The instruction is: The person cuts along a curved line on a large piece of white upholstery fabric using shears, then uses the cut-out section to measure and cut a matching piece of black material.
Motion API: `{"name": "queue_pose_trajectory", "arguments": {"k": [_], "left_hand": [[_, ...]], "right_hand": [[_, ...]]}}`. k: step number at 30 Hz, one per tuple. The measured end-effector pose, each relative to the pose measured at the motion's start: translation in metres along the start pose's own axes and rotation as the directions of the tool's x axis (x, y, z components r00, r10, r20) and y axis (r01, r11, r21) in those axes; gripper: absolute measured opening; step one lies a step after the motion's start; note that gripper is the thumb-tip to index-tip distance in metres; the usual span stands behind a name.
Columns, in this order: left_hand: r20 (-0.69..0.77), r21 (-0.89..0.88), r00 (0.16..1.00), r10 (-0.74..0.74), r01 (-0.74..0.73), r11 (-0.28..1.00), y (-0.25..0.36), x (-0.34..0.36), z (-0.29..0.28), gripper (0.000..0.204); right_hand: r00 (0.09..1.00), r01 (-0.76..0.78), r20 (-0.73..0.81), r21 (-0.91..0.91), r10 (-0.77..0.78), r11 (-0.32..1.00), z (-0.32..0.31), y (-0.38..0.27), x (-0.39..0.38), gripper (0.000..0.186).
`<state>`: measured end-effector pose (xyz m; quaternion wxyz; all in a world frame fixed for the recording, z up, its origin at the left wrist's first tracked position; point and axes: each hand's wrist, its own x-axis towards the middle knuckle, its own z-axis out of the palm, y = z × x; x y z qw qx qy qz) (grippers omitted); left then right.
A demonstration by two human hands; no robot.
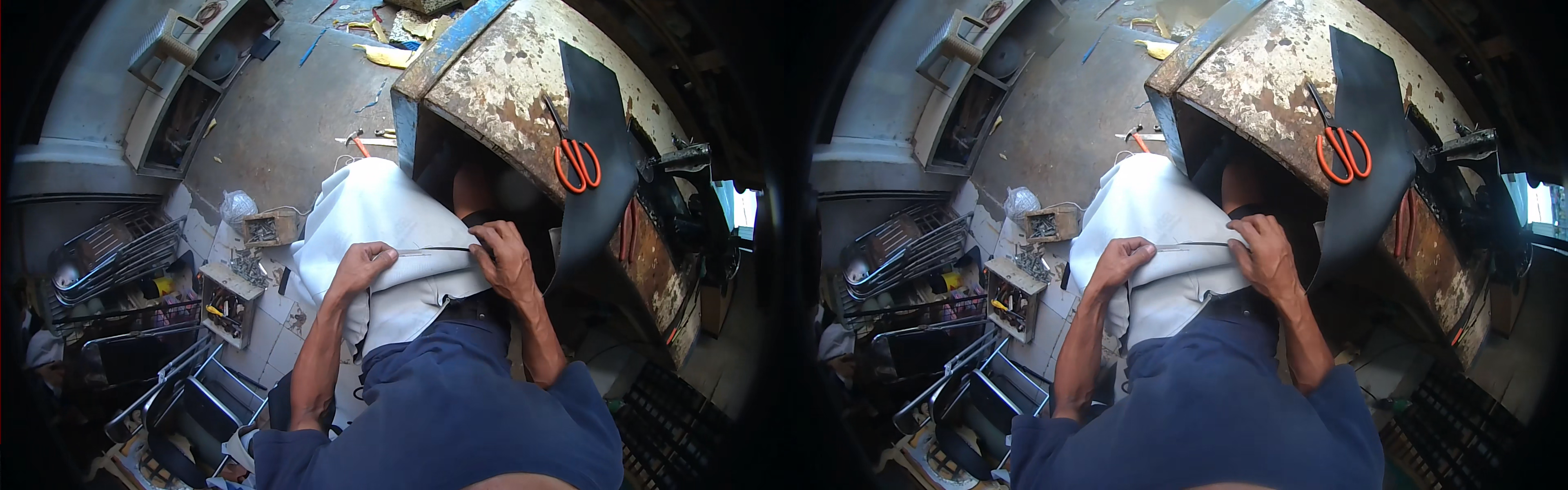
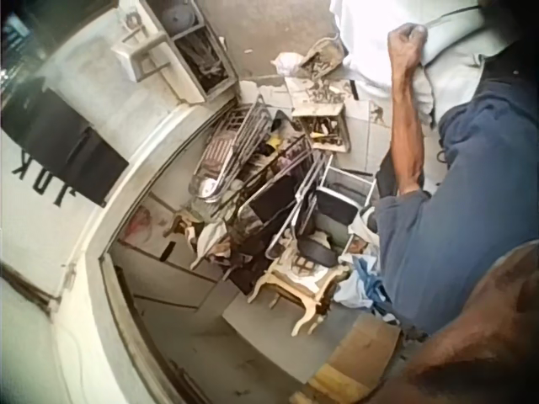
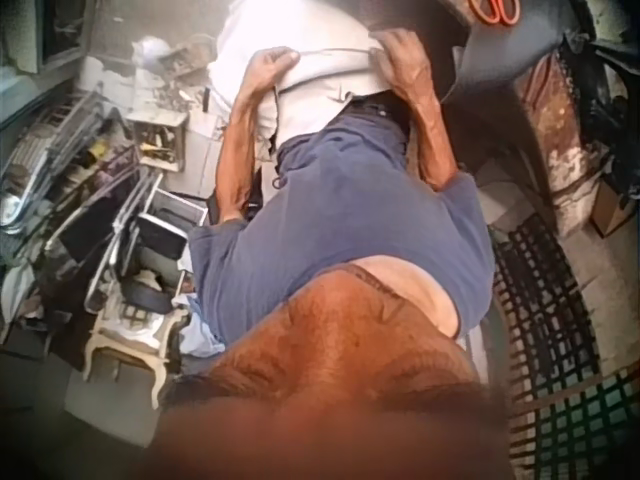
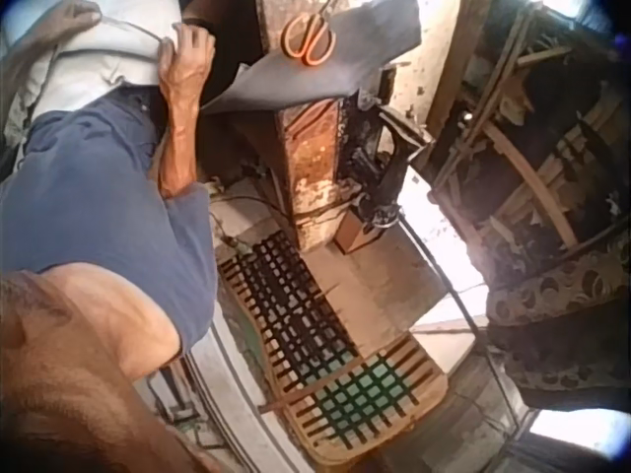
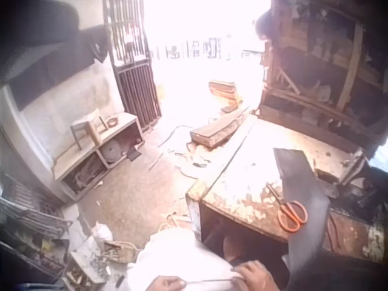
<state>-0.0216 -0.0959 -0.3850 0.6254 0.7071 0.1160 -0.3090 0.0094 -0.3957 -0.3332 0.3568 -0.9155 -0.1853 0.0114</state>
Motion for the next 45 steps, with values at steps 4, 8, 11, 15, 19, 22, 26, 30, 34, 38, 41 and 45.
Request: {"name": "queue_pose_trajectory", "arguments": {"k": [4,8,11,15,19,22,26,30,34,38,41,45], "left_hand": [[-0.003,-0.027,1.000,0.001,-0.001,1.000,0.003,-0.004,0.000,0.029],[-0.030,0.017,0.999,0.040,-0.039,0.999,0.007,-0.007,0.003,0.029],[-0.025,-0.026,0.999,0.048,-0.049,0.998,-0.004,-0.006,0.003,0.029],[-0.041,-0.125,0.999,0.024,-0.029,0.992,-0.013,-0.003,0.004,0.030],[-0.047,-0.151,0.999,0.013,-0.020,0.988,-0.017,0.001,0.008,0.030],[-0.058,-0.155,0.998,0.031,-0.040,0.987,-0.018,0.002,0.012,0.029],[-0.023,-0.183,0.999,0.031,-0.035,0.982,-0.005,-0.002,0.009,0.028],[-0.154,-0.036,0.985,0.079,-0.086,0.996,-0.003,-0.010,0.010,0.031],[-0.242,0.242,0.963,0.121,-0.061,0.968,0.016,-0.025,0.018,0.029],[-0.371,0.260,0.913,0.172,-0.075,0.963,0.007,-0.001,0.012,0.030],[-0.476,0.194,0.876,0.078,0.018,0.981,-0.023,0.017,0.005,0.030],[-0.408,-0.016,0.913,0.000,-0.007,1.000,-0.032,0.033,-0.012,0.027]], "right_hand": [[0.974,0.214,0.077,-0.035,-0.211,0.976,0.024,-0.033,0.004,0.022],[0.974,0.228,0.023,-0.089,-0.227,0.970,0.051,-0.025,0.004,0.016],[0.957,0.289,0.023,-0.122,-0.288,0.950,0.058,-0.027,0.008,0.012],[0.962,0.255,0.041,0.223,-0.270,0.941,0.039,-0.064,0.006,0.009],[0.986,0.133,-0.155,0.560,-0.054,0.818,0.009,-0.072,0.007,0.018],[0.982,-0.160,0.126,0.952,0.144,0.261,0.003,-0.074,0.005,0.024],[0.961,-0.261,0.246,0.638,0.130,0.725,-0.012,-0.080,0.003,0.014],[0.971,-0.233,0.148,0.390,0.189,0.891,-0.037,-0.090,0.004,0.007],[0.980,0.112,0.163,0.042,-0.117,0.993,-0.017,-0.097,-0.008,0.012],[0.765,0.071,0.636,0.075,-0.102,0.995,0.011,-0.076,-0.034,0.014],[0.866,-0.132,0.493,0.389,-0.085,0.912,-0.057,-0.083,-0.031,0.012],[0.917,-0.369,-0.008,0.358,0.398,0.858,-0.229,-0.083,-0.067,0.013]]}}
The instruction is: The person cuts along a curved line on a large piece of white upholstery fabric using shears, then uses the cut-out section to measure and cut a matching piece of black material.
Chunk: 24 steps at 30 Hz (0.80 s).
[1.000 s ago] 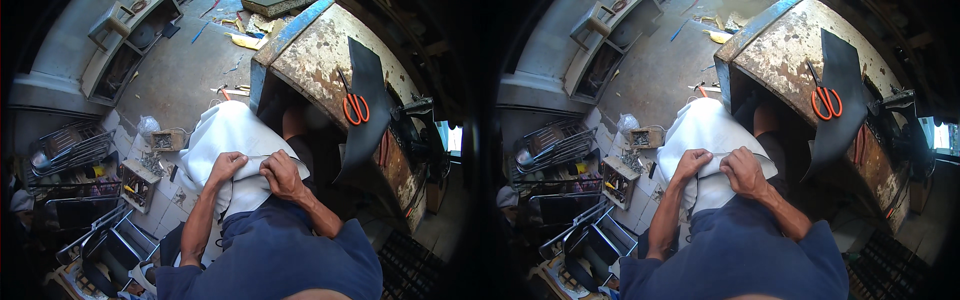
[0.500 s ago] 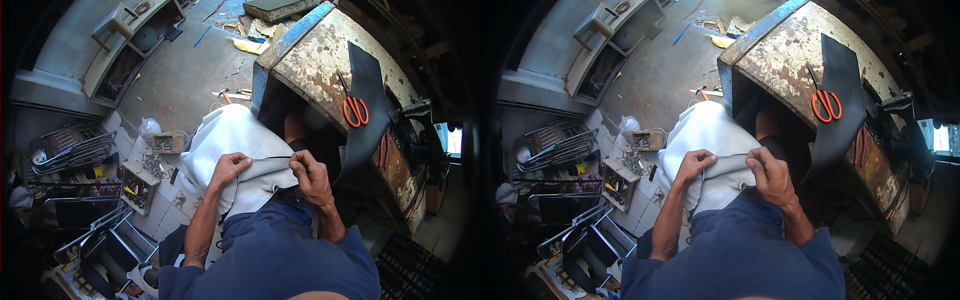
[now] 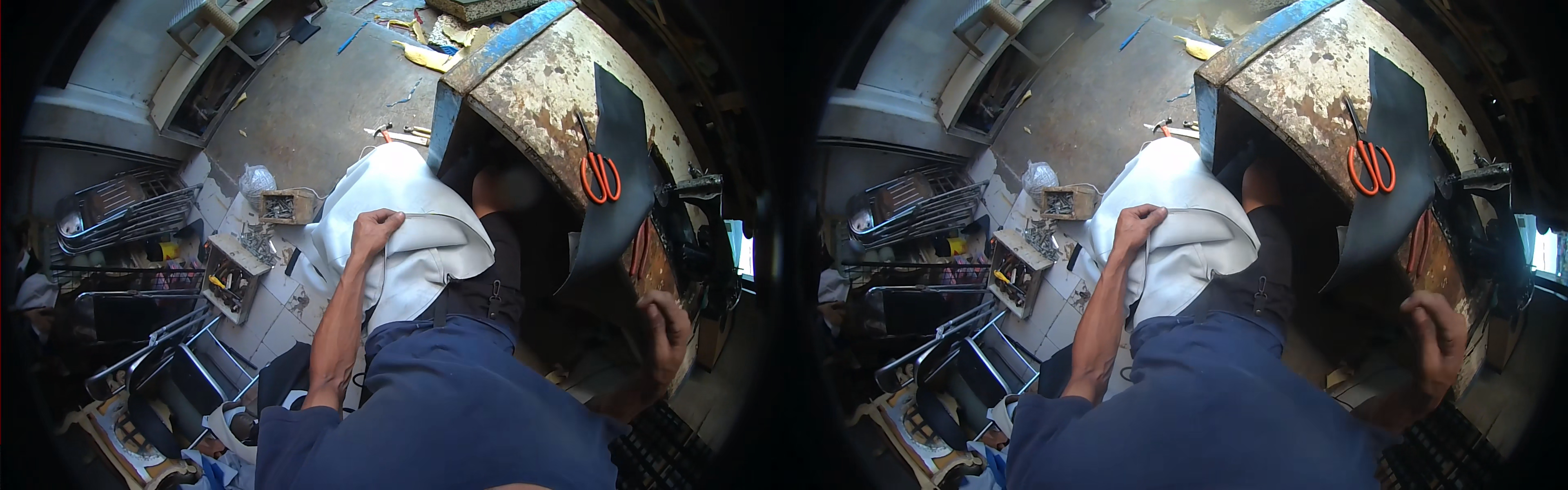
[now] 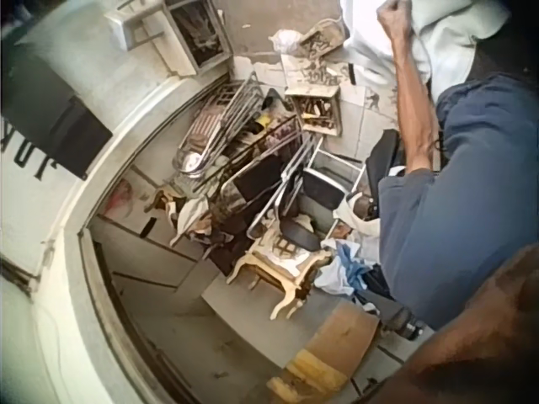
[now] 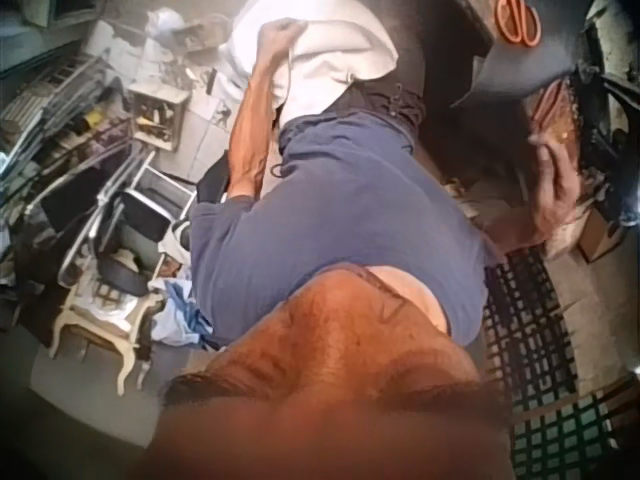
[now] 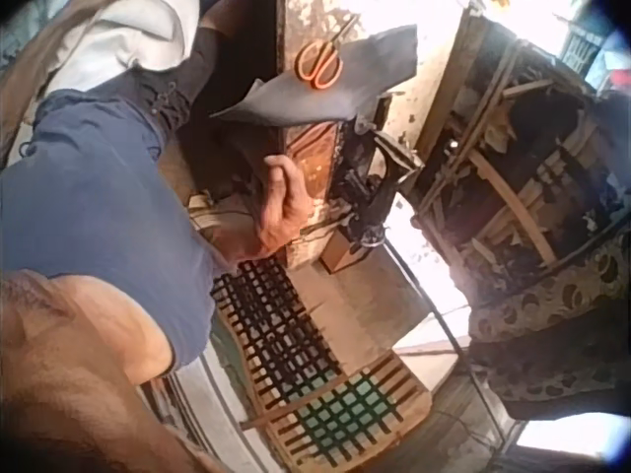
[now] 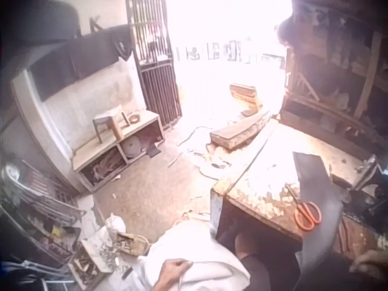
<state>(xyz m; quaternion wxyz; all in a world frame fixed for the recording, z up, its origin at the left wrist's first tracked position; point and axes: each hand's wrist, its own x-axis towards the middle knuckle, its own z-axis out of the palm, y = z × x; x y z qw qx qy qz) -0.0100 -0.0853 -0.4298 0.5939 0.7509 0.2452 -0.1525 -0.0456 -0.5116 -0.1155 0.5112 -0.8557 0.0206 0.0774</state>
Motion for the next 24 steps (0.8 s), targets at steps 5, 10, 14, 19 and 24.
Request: {"name": "queue_pose_trajectory", "arguments": {"k": [5,10,14,19,24], "left_hand": [[0.374,-0.196,0.926,-0.052,0.134,0.971,0.012,-0.002,-0.014,0.027],[0.479,-0.057,0.878,-0.004,0.036,0.998,0.039,-0.021,-0.023,0.027],[0.488,-0.039,0.873,0.014,0.005,0.999,0.029,-0.030,-0.035,0.031],[0.449,-0.088,0.893,-0.041,0.090,0.992,-0.001,-0.028,-0.032,0.032],[0.317,-0.026,0.947,-0.054,0.066,0.997,0.002,-0.029,-0.016,0.029]], "right_hand": [[0.946,0.260,0.266,-0.275,-0.186,0.926,0.096,0.032,0.059,0.048],[0.804,0.424,0.489,-0.075,-0.337,0.903,0.274,0.118,0.117,0.036],[0.790,0.131,0.612,-0.123,-0.029,0.984,0.290,0.128,0.119,0.029],[0.794,0.111,0.608,-0.095,-0.031,0.989,0.291,0.136,0.111,0.028],[0.817,0.043,0.575,-0.144,0.048,0.989,0.290,0.131,0.112,0.030]]}}
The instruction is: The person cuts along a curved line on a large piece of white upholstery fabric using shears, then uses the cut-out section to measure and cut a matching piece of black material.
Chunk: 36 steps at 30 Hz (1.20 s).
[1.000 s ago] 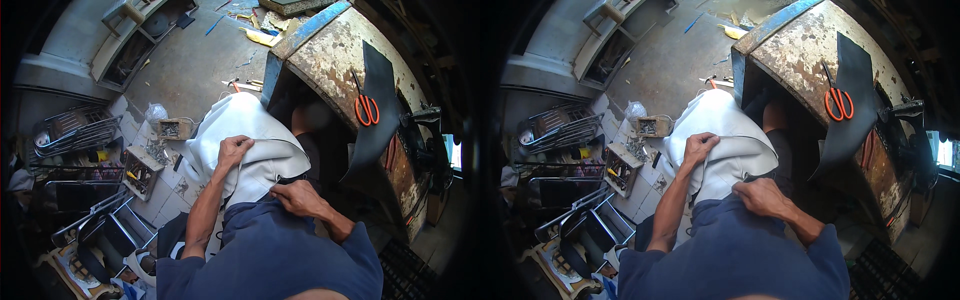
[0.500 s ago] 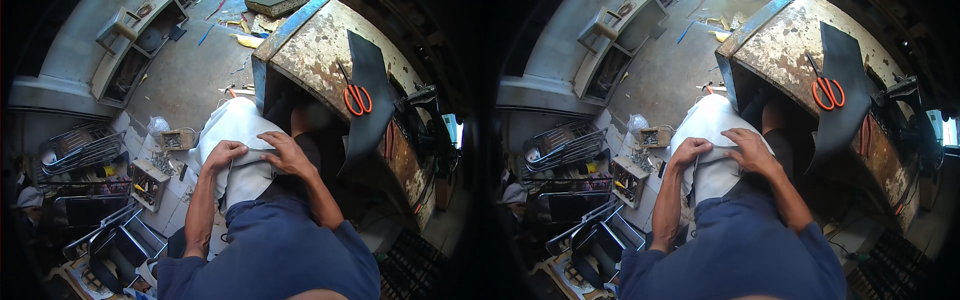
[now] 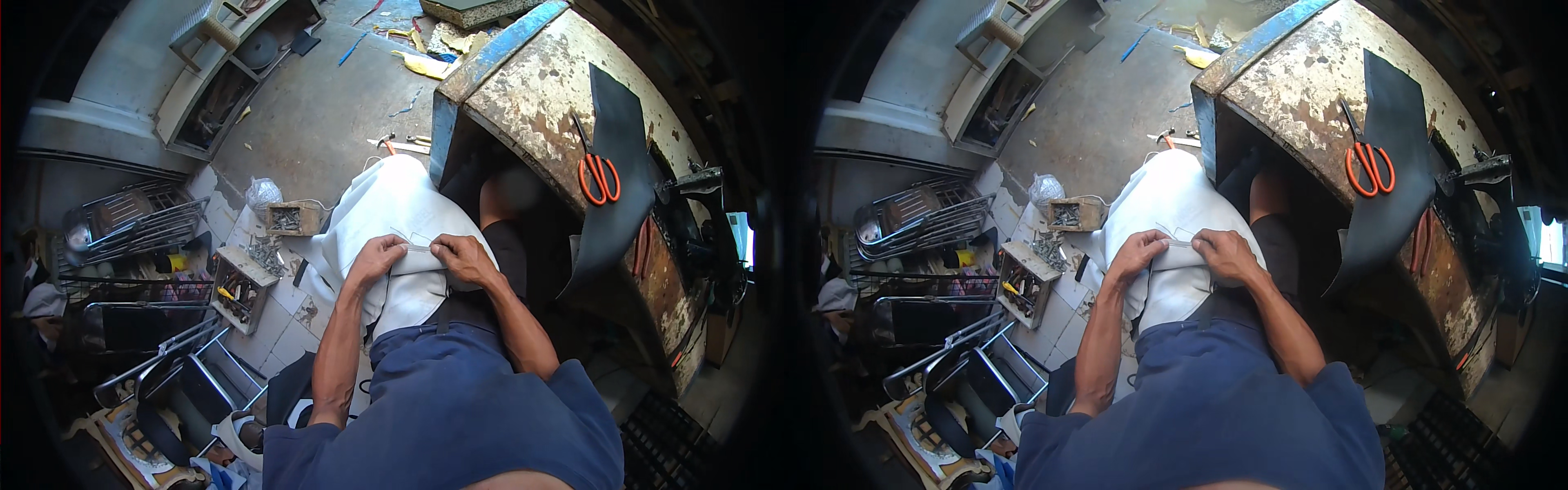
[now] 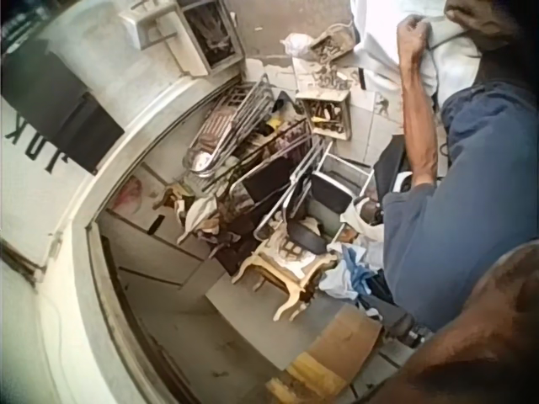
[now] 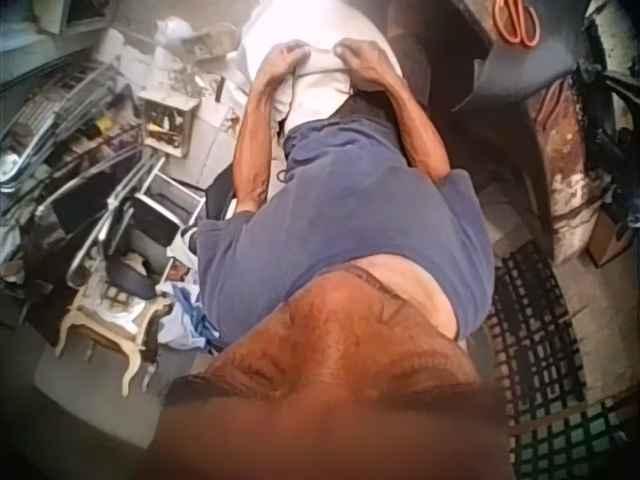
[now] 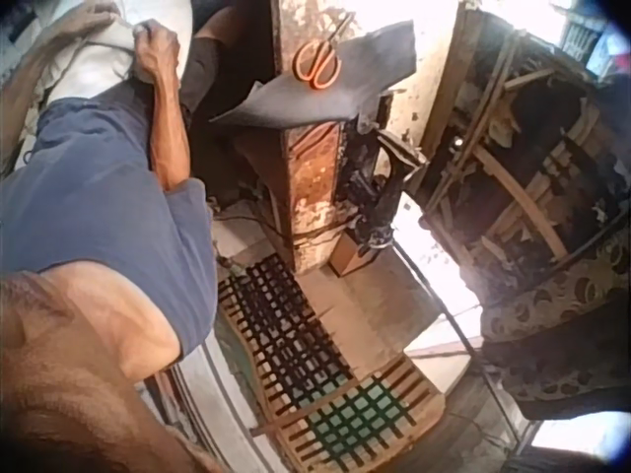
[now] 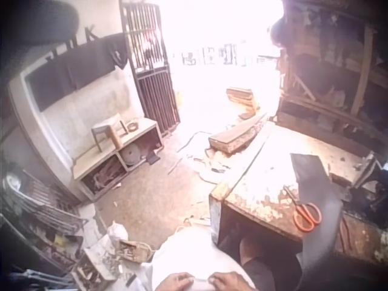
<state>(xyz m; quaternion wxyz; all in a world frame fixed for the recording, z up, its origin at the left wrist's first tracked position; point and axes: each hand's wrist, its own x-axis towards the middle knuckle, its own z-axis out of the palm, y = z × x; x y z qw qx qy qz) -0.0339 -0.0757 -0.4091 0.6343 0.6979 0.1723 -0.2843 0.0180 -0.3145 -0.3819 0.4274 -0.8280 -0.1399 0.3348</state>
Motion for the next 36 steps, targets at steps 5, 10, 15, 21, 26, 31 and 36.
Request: {"name": "queue_pose_trajectory", "arguments": {"k": [5,10,15,21,26,31,36], "left_hand": [[-0.294,0.549,0.772,0.563,-0.345,0.761,0.013,-0.007,0.041,0.017],[-0.111,0.793,0.584,0.804,-0.435,0.425,0.021,-0.013,0.053,0.018],[0.071,0.853,0.545,0.836,-0.467,0.232,0.027,-0.014,0.051,0.015],[0.244,0.865,0.488,0.838,-0.499,0.039,0.028,-0.006,0.042,0.013],[0.264,0.848,0.453,0.852,-0.529,0.019,0.033,-0.002,0.040,0.013],[-0.179,0.750,0.449,0.876,-0.514,0.417,0.061,-0.030,0.026,0.010],[-0.498,-0.281,0.698,0.515,-0.692,0.665,0.065,-0.054,0.020,0.007]], "right_hand": [[0.999,-0.034,0.030,0.152,0.030,0.988,-0.002,0.018,0.005,0.033],[0.997,-0.048,0.071,0.223,0.033,0.974,-0.006,0.028,0.009,0.033],[0.991,-0.026,0.137,0.222,-0.005,0.975,-0.010,0.026,0.010,0.034],[0.990,0.004,0.132,0.271,-0.041,0.963,-0.009,0.023,0.010,0.032],[0.992,-0.008,0.120,0.284,-0.028,0.959,-0.007,0.022,0.010,0.033],[0.997,-0.083,0.023,0.229,0.080,0.970,-0.004,0.029,0.015,0.034],[0.997,-0.068,-0.013,0.197,0.072,0.978,0.001,0.026,0.021,0.032]]}}
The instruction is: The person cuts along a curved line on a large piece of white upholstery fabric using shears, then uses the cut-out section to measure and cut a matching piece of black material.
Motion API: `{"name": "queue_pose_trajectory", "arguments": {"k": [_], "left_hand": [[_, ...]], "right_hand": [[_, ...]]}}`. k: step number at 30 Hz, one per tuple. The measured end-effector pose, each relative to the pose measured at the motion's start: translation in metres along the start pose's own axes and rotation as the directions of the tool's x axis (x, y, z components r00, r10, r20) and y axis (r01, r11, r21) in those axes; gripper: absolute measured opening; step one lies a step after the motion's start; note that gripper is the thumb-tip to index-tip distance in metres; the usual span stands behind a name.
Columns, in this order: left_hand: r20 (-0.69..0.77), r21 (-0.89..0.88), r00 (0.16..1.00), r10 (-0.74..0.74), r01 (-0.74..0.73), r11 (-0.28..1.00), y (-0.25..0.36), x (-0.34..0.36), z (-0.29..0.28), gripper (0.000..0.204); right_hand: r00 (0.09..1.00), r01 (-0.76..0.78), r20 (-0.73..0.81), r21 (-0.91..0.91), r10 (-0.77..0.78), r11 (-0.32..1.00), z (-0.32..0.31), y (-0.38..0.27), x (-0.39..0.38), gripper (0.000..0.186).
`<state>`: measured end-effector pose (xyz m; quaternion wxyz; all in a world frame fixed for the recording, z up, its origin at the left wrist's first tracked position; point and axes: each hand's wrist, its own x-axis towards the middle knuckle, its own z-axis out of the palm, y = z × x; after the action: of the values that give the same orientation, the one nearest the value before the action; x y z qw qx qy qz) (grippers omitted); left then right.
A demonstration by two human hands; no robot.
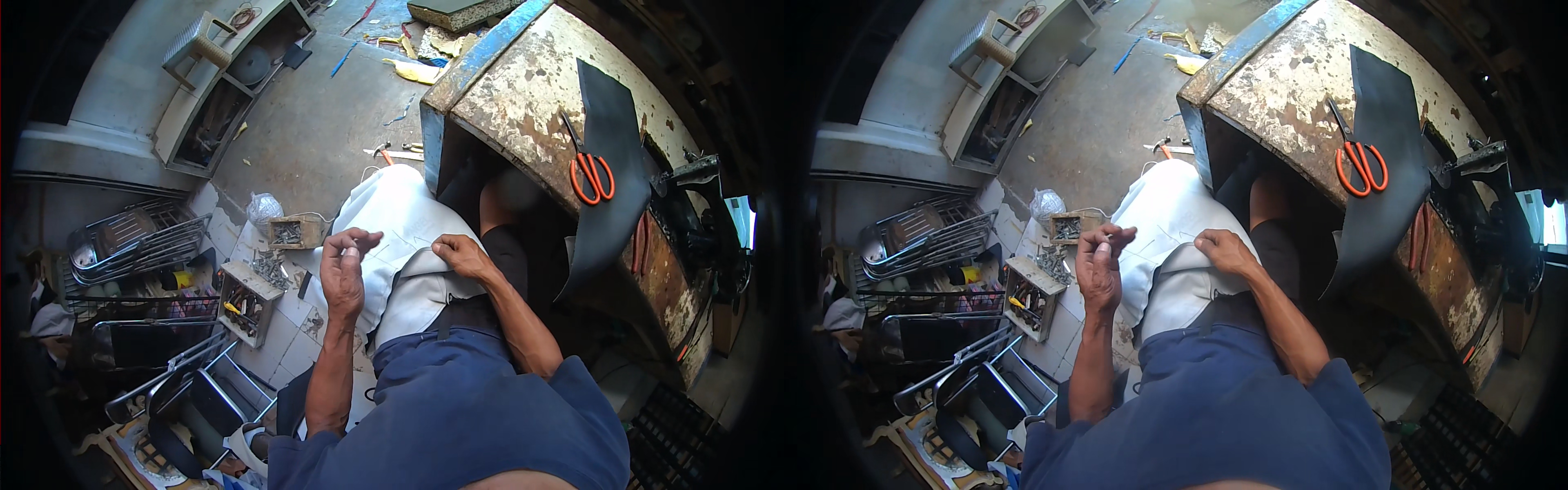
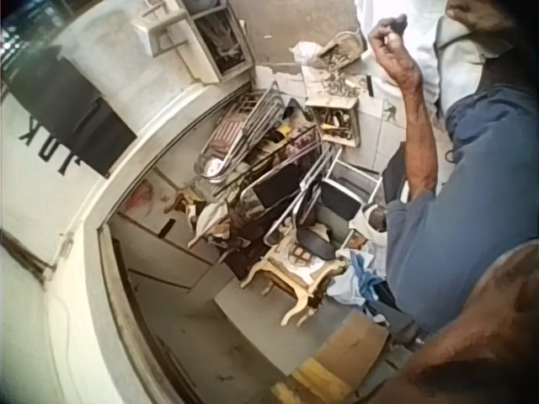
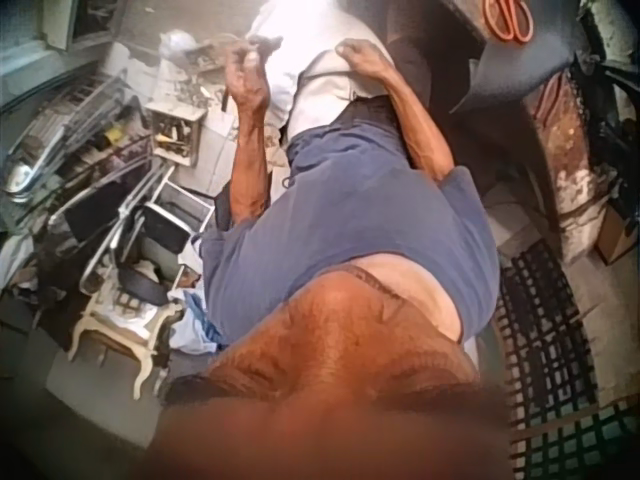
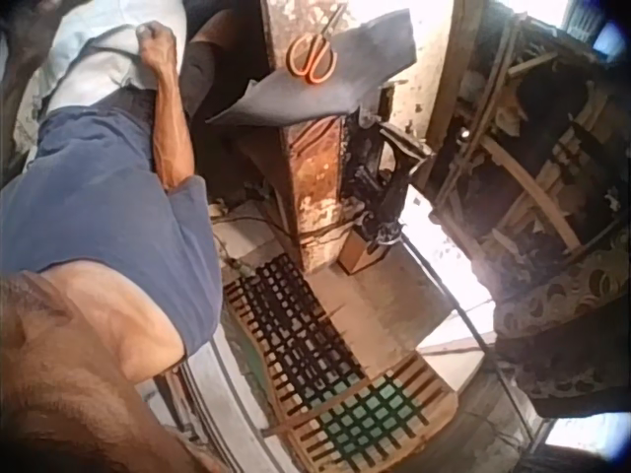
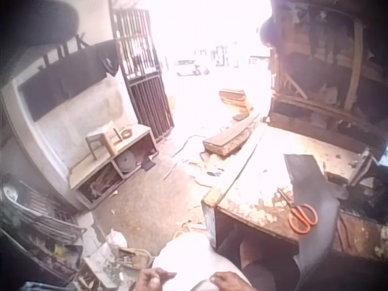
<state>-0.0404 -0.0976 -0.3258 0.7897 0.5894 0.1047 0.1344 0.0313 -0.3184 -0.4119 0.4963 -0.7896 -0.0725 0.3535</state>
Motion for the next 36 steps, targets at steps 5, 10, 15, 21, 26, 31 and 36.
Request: {"name": "queue_pose_trajectory", "arguments": {"k": [5,10,15,21,26,31,36], "left_hand": [[0.042,0.005,0.916,-0.398,0.398,0.917,0.033,-0.033,-0.006,0.007],[-0.279,0.960,0.632,0.723,0.188,0.207,0.149,-0.051,-0.136,0.016],[-0.079,0.994,0.899,0.431,0.103,-0.032,0.132,-0.053,-0.098,0.016],[0.131,0.954,0.989,0.061,-0.143,0.263,0.009,-0.067,-0.003,0.024],[0.277,0.916,0.957,0.083,-0.289,0.279,0.020,-0.081,-0.011,0.011],[-0.060,0.859,0.998,-0.015,0.060,0.509,0.057,-0.093,-0.037,0.019],[-0.063,0.294,0.599,-0.798,0.775,0.559,0.012,-0.122,-0.004,0.046]], "right_hand": [[0.999,-0.050,-0.003,-0.056,0.050,0.997,-0.005,-0.003,0.004,0.035],[0.996,-0.074,-0.057,-0.015,0.073,0.997,-0.004,0.013,0.000,0.033],[0.996,0.047,0.070,0.025,-0.049,0.999,-0.012,-0.006,-0.010,0.028],[0.885,0.458,0.113,-0.024,-0.452,0.889,-0.020,-0.016,-0.039,0.017],[0.874,0.485,0.058,-0.178,-0.483,0.856,-0.015,-0.005,-0.060,0.014],[0.897,0.442,0.143,-0.256,-0.418,0.860,-0.011,0.024,-0.070,0.015],[0.877,0.480,0.116,-0.261,-0.467,0.837,0.000,0.012,-0.073,0.014]]}}
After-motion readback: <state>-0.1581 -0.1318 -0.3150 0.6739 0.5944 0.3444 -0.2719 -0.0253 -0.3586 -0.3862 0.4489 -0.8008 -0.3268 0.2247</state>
